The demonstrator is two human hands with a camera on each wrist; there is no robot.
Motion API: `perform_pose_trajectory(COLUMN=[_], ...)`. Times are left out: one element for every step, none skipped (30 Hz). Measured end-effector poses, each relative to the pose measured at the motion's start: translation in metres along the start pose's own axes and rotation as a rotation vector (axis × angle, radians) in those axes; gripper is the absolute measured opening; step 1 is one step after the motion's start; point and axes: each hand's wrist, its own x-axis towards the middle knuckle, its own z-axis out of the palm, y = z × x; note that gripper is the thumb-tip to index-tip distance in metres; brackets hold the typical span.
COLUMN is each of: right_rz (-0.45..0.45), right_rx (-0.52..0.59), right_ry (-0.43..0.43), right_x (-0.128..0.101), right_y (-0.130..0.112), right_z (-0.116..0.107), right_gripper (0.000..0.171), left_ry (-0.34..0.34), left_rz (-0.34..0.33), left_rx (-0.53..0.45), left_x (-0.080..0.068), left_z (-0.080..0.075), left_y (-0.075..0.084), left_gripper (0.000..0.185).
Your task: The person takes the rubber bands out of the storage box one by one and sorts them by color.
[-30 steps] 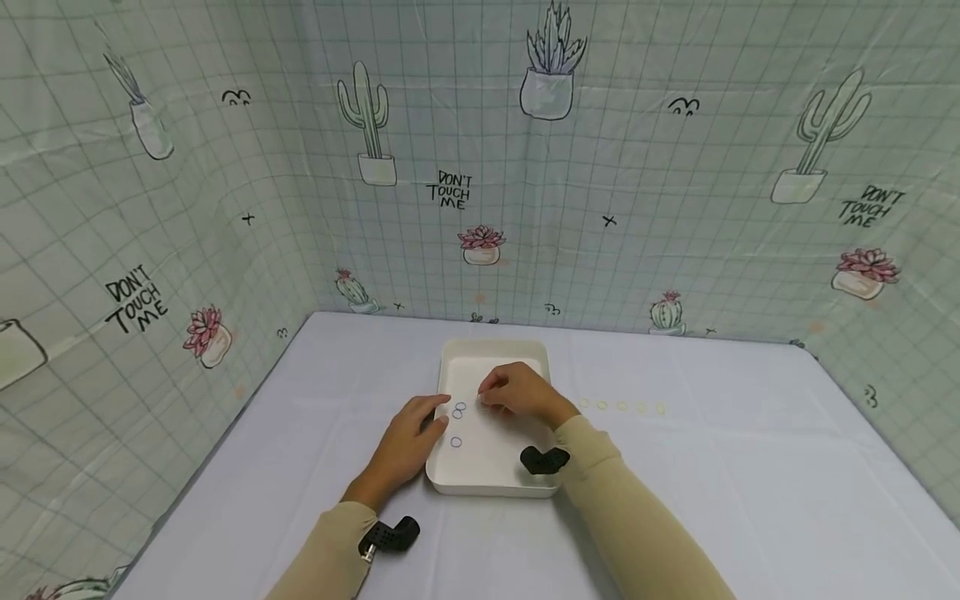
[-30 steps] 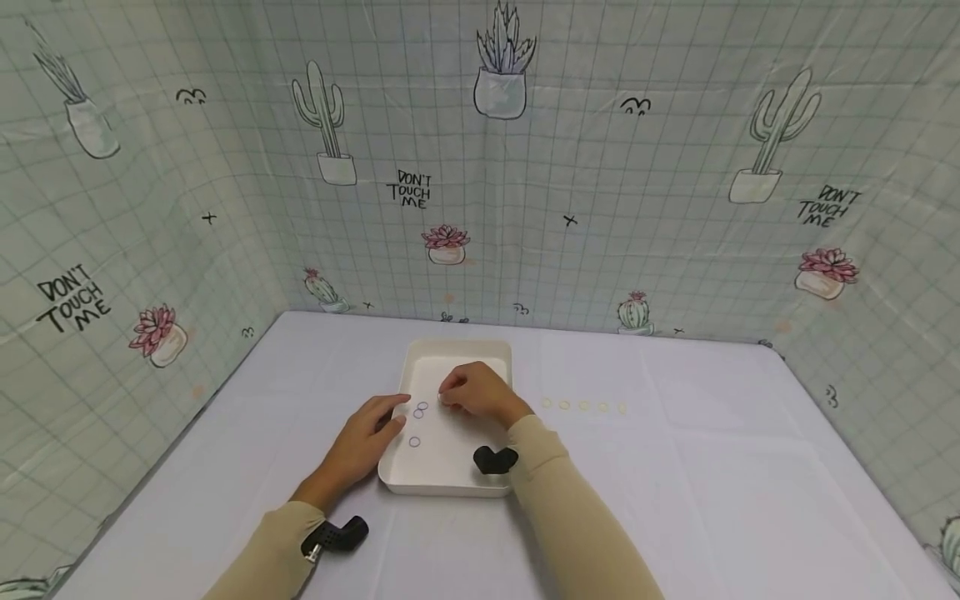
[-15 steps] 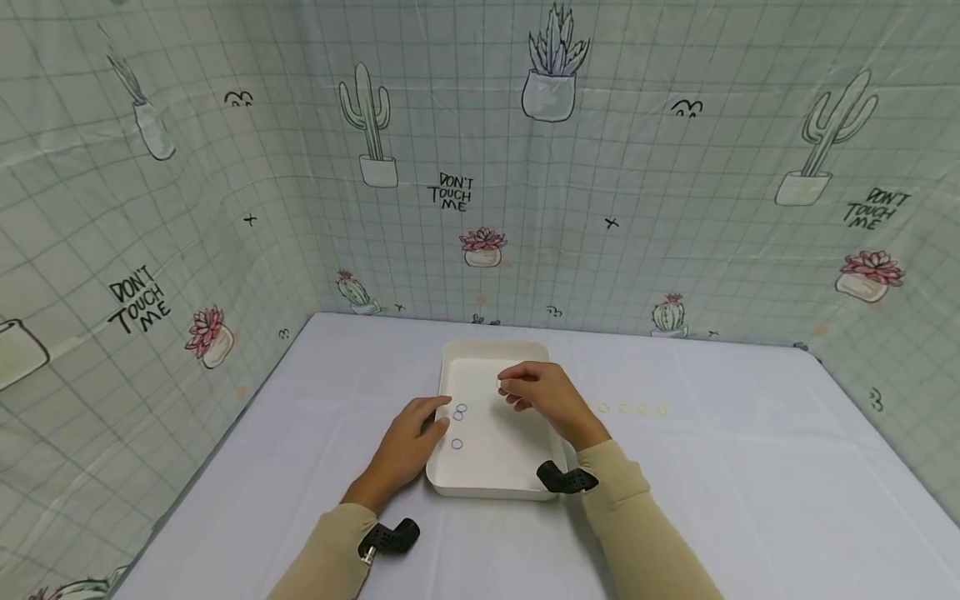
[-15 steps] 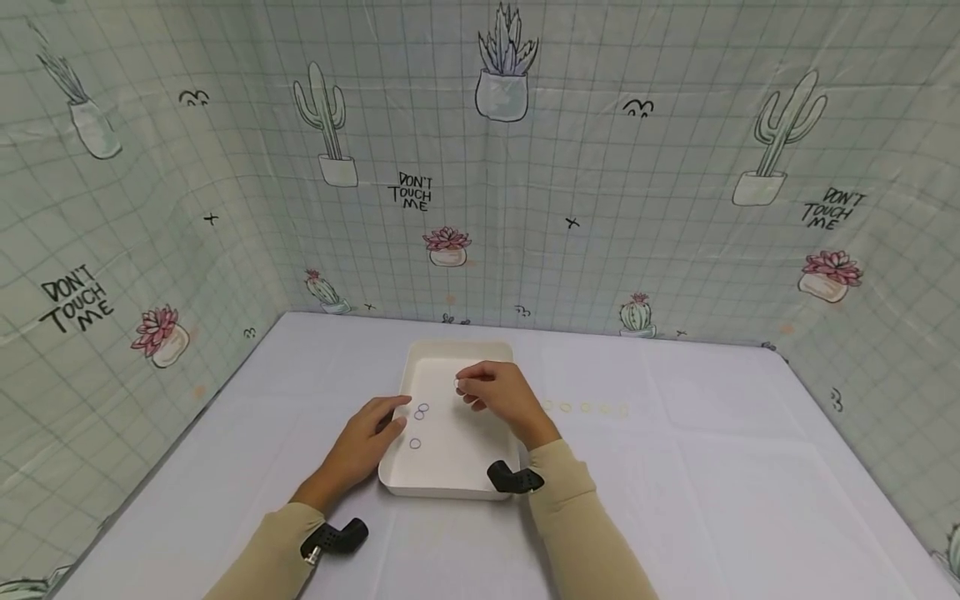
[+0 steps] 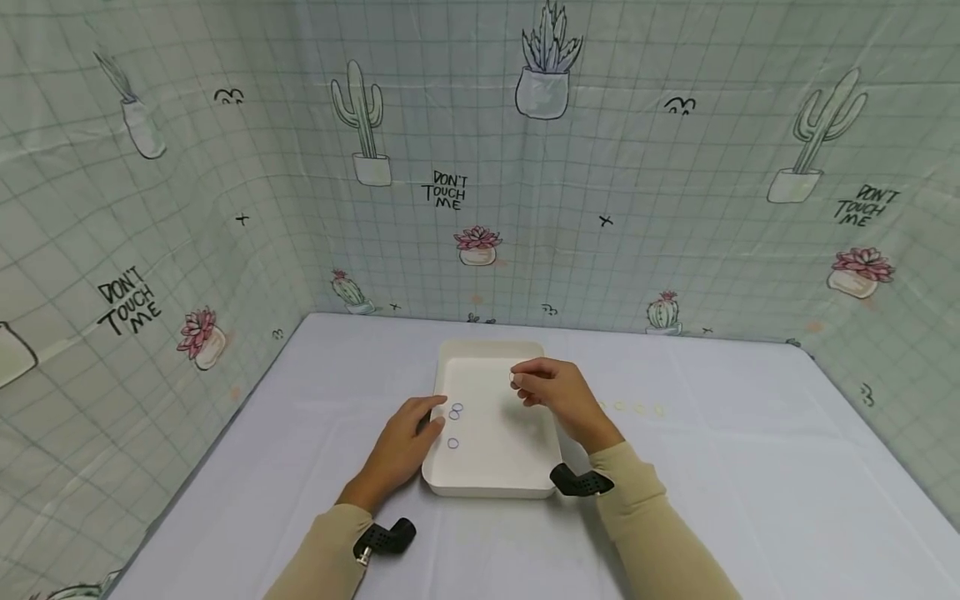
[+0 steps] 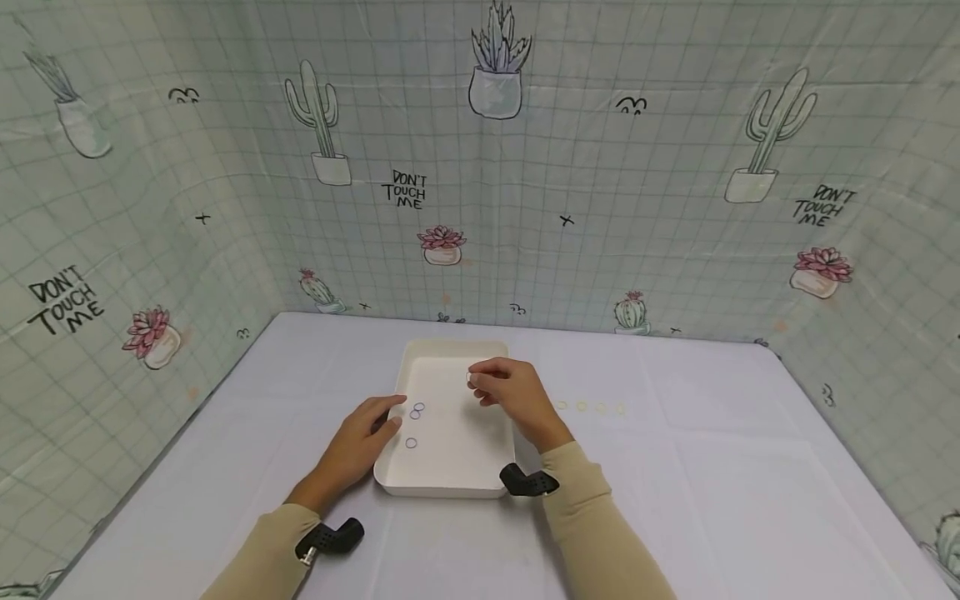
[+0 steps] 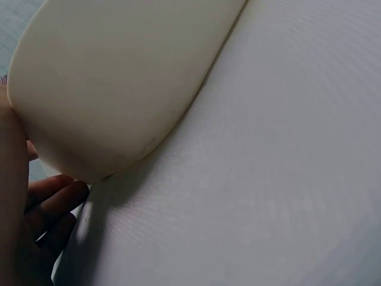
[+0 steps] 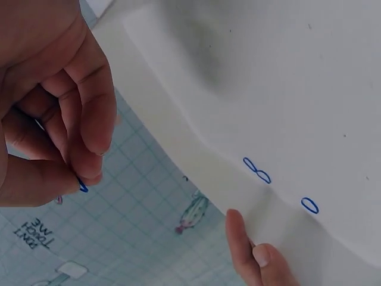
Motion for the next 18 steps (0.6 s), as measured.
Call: perform_pose_trajectory(right_rz=[0.003, 0.008, 0.012, 0.013, 0.018, 0.023, 0.025, 0.032, 0.039, 0.046, 0.054, 0.055, 0.055, 0.056, 0.058, 0.064, 0.072, 0.084], right_rx=[0.008, 0.014, 0.021, 0.025, 0.029, 0.032, 0.033, 0.037, 0.041, 0.04, 0.035, 0.029, 0.021, 0.015, 0.01, 0.002, 0.001, -0.003], right_ry=[0.006, 0.014, 0.021, 0.03, 0.04, 0.051, 0.06, 0.068, 0.071, 0.076, 0.079, 0.083, 0.086, 0.089, 0.091, 0.096, 0.098, 0.1], right_x=[-0.002, -0.003, -0.005, -0.006, -0.008, -0.009, -0.011, -0.013, -0.015, -0.017, -0.019, -0.021, -0.022, -0.024, -0.025, -0.027, -0.029, -0.031], right_y=[0.0, 0.001, 0.001, 0.002, 0.002, 0.002, 0.003, 0.003, 0.004, 0.005, 0.006, 0.007, 0.008, 0.007, 0.008, 0.009, 0.01, 0.011], right_z=[-0.003, -0.006, -0.009, -0.012, -0.015, -0.017, -0.02, -0.023, -0.025, -0.028, -0.031, -0.034, -0.038, -0.041, -0.046, -0.05, -0.055, -0.059], right_gripper=[0.035, 0.035, 0.037, 0.038, 0.038, 0.039, 0.04, 0.04, 0.04, 0.041, 0.042, 0.043, 0.044, 0.044, 0.044, 0.044, 0.044, 0.043], left_ry=[0.0, 0.0, 0.0, -0.001, -0.003, -0.004, -0.005, -0.005, -0.008, -0.011, -0.013, -0.011, -0.01, -0.009, -0.01, -0.008, -0.007, -0.008], left_rz=[0.0, 0.003, 0.005, 0.005, 0.005, 0.006, 0.004, 0.006, 0.001, -0.005, -0.007, -0.004, -0.002, -0.003, -0.007, -0.007, -0.008, -0.01], left_rx=[-0.002, 0.001, 0.001, 0.001, 0.003, 0.006, 0.009, 0.009, 0.008, 0.008, 0.006, 0.006, 0.003, 0.001, 0.0, -0.001, -0.002, -0.002], left_x=[0.0, 0.0, 0.001, 0.001, 0.002, 0.003, 0.003, 0.003, 0.003, 0.003, 0.002, 0.002, 0.002, 0.002, 0.002, 0.002, 0.002, 0.001], left_z=[0.0, 0.0, 0.0, -0.001, -0.001, -0.001, -0.002, -0.002, -0.002, -0.002, -0.002, -0.002, -0.001, -0.001, -0.001, 0.0, 0.0, 0.0], left_y=[0.0, 0.0, 0.0, 0.001, 0.001, 0.001, 0.001, 0.001, 0.001, 0.001, 0.001, 0.0, 0.0, 0.0, 0.0, 0.0, 0.0, -0.001], left_gripper=[0.041, 0.041, 0.041, 0.041, 0.041, 0.041, 0.041, 0.041, 0.04, 0.04, 0.04, 0.04, 0.04, 0.04, 0.04, 0.04, 0.04, 0.04])
